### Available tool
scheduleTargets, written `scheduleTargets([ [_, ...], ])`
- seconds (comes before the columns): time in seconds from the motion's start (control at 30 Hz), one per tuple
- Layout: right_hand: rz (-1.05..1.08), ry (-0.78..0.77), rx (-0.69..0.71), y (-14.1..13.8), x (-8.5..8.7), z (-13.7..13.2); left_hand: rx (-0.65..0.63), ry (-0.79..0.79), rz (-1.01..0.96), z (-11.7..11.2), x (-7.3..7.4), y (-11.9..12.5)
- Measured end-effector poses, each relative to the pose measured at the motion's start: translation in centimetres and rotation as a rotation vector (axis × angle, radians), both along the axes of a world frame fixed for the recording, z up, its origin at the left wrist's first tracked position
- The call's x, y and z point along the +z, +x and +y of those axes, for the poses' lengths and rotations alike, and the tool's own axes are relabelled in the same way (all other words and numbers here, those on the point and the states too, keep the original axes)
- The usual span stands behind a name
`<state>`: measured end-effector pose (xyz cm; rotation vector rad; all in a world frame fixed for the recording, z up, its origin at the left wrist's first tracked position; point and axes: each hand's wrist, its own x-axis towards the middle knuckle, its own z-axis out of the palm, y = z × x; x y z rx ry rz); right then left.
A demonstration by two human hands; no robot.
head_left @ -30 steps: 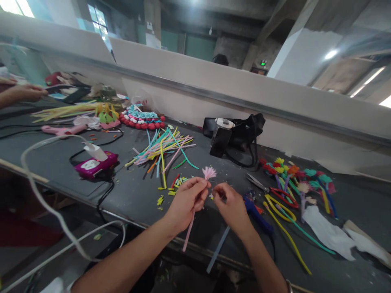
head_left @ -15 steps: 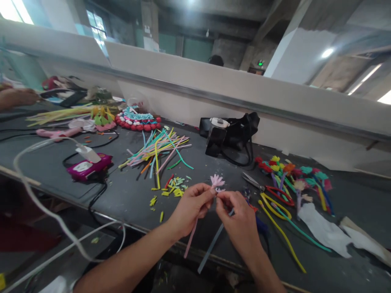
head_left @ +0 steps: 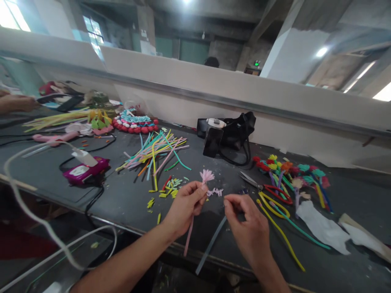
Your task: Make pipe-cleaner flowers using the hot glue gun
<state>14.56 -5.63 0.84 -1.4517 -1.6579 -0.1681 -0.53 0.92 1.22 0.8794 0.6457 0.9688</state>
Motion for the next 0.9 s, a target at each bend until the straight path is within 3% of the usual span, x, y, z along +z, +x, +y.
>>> scheduleTargets([
  [0.13,-0.128,-0.076,0.035,0.9,-0.8,0.7,-0.045,-0.039,-0.025,0.0,0.0,-0.3],
  [0.37,-0.024,0.053,0.108,-0.9,0.1,0.4,-0.102,-0.051,-0.037,-0.5,-0.1,-0.4],
  [0.9,0.007,0.179,0.000,-1.4,1.1,0.6,-0.153,-0.110,-0.031,-0.9,-0.1,-0.1],
])
